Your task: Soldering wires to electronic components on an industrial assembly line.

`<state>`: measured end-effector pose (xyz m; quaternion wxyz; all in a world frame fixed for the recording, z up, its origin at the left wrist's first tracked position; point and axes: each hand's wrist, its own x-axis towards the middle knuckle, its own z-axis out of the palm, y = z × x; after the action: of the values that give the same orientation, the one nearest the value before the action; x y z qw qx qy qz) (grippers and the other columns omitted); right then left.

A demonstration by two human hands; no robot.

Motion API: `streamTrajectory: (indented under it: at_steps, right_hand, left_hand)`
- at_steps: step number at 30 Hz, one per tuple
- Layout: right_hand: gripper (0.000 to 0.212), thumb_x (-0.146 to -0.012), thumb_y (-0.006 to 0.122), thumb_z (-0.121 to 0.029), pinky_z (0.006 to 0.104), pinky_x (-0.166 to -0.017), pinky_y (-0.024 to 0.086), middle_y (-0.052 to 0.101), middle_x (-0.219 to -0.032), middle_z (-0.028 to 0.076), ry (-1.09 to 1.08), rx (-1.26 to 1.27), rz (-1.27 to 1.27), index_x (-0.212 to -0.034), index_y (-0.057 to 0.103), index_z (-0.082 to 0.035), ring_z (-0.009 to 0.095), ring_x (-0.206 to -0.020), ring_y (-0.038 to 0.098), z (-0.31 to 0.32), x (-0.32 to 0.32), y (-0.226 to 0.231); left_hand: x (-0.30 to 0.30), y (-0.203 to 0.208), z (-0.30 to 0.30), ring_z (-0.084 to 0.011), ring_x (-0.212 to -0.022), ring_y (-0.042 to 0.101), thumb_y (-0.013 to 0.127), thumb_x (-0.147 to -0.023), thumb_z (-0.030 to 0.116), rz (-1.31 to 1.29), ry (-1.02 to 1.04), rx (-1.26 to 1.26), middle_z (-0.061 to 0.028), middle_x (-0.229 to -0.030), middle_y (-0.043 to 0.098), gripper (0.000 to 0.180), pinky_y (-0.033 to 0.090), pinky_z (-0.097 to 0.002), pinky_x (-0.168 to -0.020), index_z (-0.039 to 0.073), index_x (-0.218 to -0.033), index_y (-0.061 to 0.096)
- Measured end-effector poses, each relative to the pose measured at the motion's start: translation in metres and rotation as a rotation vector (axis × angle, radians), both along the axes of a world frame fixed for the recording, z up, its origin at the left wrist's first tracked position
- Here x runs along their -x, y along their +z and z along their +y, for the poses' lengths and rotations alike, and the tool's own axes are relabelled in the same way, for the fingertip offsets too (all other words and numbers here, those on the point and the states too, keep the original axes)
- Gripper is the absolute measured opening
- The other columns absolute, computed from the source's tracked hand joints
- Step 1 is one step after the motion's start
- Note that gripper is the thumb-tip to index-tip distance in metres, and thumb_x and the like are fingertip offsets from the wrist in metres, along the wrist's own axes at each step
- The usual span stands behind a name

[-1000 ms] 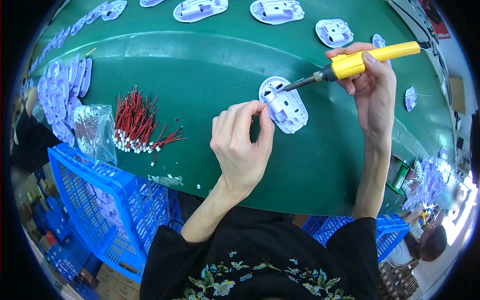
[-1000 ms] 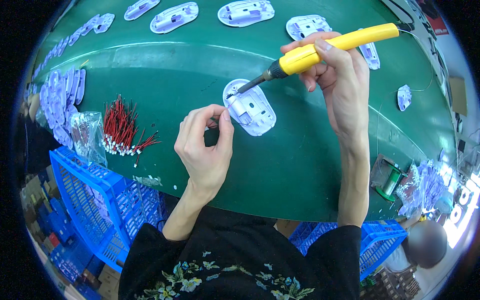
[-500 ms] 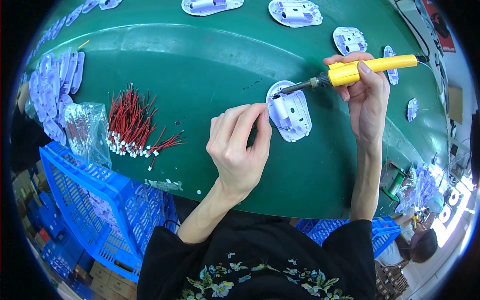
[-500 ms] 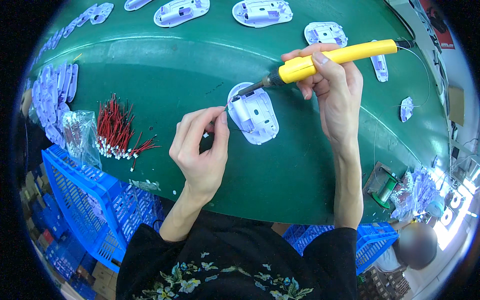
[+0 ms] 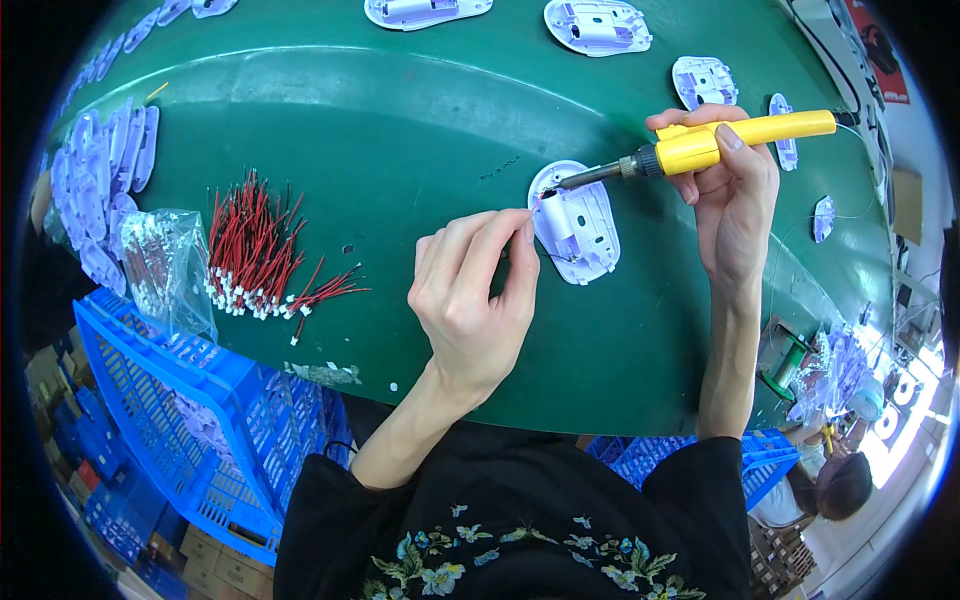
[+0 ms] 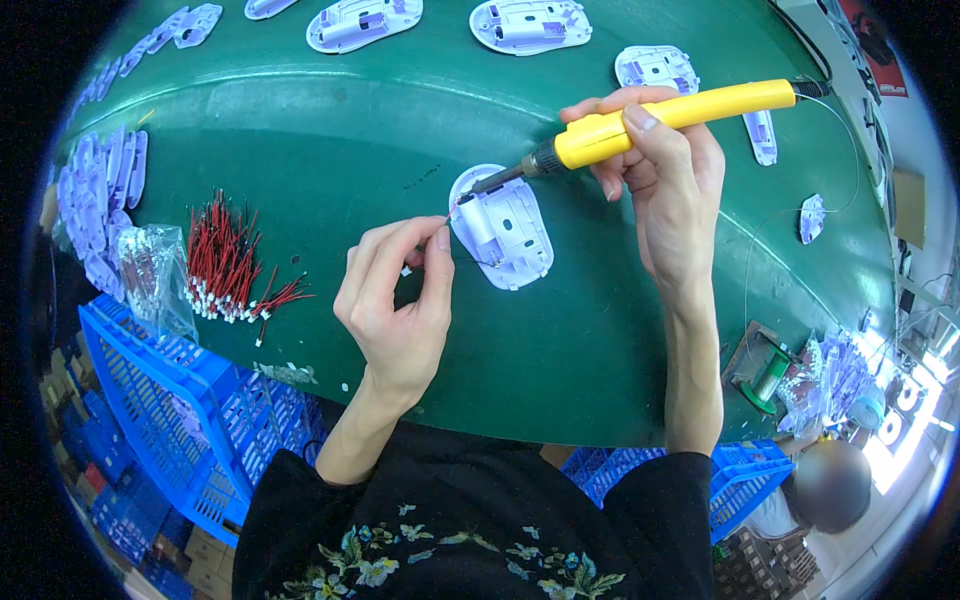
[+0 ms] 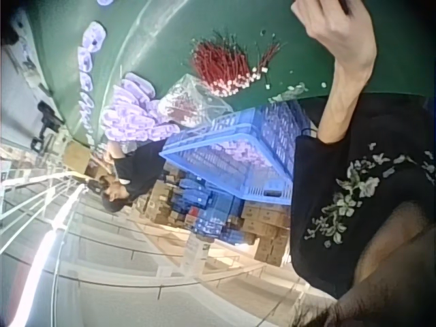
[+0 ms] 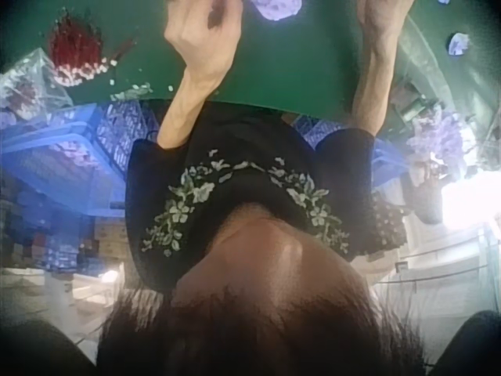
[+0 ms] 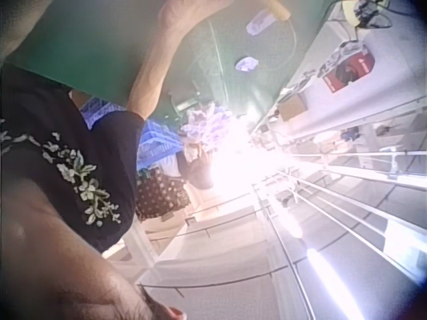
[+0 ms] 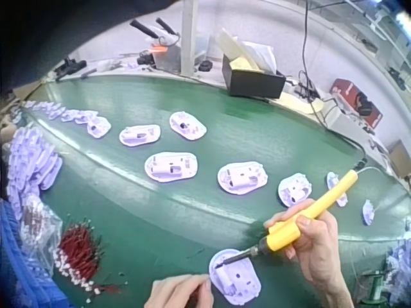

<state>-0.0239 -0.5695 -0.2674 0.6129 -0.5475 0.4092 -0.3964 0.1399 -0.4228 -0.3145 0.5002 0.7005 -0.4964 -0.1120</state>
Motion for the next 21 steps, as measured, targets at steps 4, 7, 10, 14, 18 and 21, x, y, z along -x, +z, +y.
streamTrajectory:
  at_steps: [4,7,10,14,18,21]
  right_hand:
    - [0.026,-0.098,0.053,-0.022,0.0229,-0.056,0.046,0.071,-0.101,0.023,-0.023,-0.001,-0.031,-0.106,0.06,0.002,0.01,-0.061,0.053,0.0004,0.0,0.004]
    - [0.026,-0.098,0.053,-0.021,0.0228,-0.056,0.046,0.071,-0.1,0.023,-0.029,0.0,-0.032,-0.106,0.06,0.002,0.01,-0.061,0.053,0.0012,-0.0003,0.0036]
    - [0.026,-0.098,0.053,-0.022,0.0228,-0.057,0.046,0.071,-0.1,0.023,-0.019,0.003,-0.001,-0.106,0.06,0.002,0.01,-0.061,0.053,0.0009,-0.0006,0.0019]
    - [0.027,-0.098,0.053,-0.022,0.0226,-0.056,0.045,0.071,-0.1,0.023,-0.004,0.002,-0.006,-0.107,0.06,0.002,0.01,-0.062,0.054,0.0011,-0.0011,0.0014]
    - [0.029,-0.1,0.047,-0.025,0.0221,-0.057,0.042,0.069,-0.104,0.025,-0.011,0.025,0.074,-0.107,0.059,0.0,0.009,-0.06,0.046,0.0014,-0.0018,0.0006]
    - [0.03,-0.1,0.047,-0.025,0.0221,-0.057,0.042,0.069,-0.104,0.026,-0.002,0.026,0.077,-0.108,0.059,0.0,0.009,-0.06,0.046,0.0019,-0.0022,0.001]
  left_hand:
    - [-0.0002,0.0002,0.0005,-0.0135,-0.068,0.058,0.074,-0.083,-0.005,0.013,-0.002,0.007,-0.0063,-0.087,0.069,0.014,0.047,-0.0276,-0.061,0.001,-0.096,0.072]
    - [-0.0001,-0.0007,0.0005,-0.0134,-0.068,0.058,0.074,-0.083,-0.006,0.017,-0.002,0.01,-0.0067,-0.087,0.069,0.014,0.047,-0.0276,-0.061,0.0,-0.096,0.072]
    - [0.0001,-0.0003,0.0002,-0.0133,-0.068,0.058,0.074,-0.083,-0.006,0.013,0.003,0.01,-0.0069,-0.087,0.069,0.014,0.047,-0.0275,-0.061,0.0,-0.096,0.072]
    - [-0.0005,-0.0004,0.0009,-0.0133,-0.067,0.057,0.074,-0.083,-0.006,0.014,0.006,0.018,-0.007,-0.087,0.069,0.014,0.047,-0.0275,-0.06,-0.001,-0.096,0.072]
    - [0.0,-0.002,0.0006,-0.0133,-0.067,0.058,0.074,-0.083,-0.006,0.018,0.011,0.022,-0.007,-0.087,0.069,0.014,0.047,-0.0275,-0.06,-0.001,-0.096,0.072]
    - [-0.0003,-0.0011,0.0001,-0.0134,-0.066,0.058,0.074,-0.083,-0.005,0.012,0.013,0.018,-0.0068,-0.087,0.069,0.014,0.047,-0.0276,-0.06,0.0,-0.097,0.072]
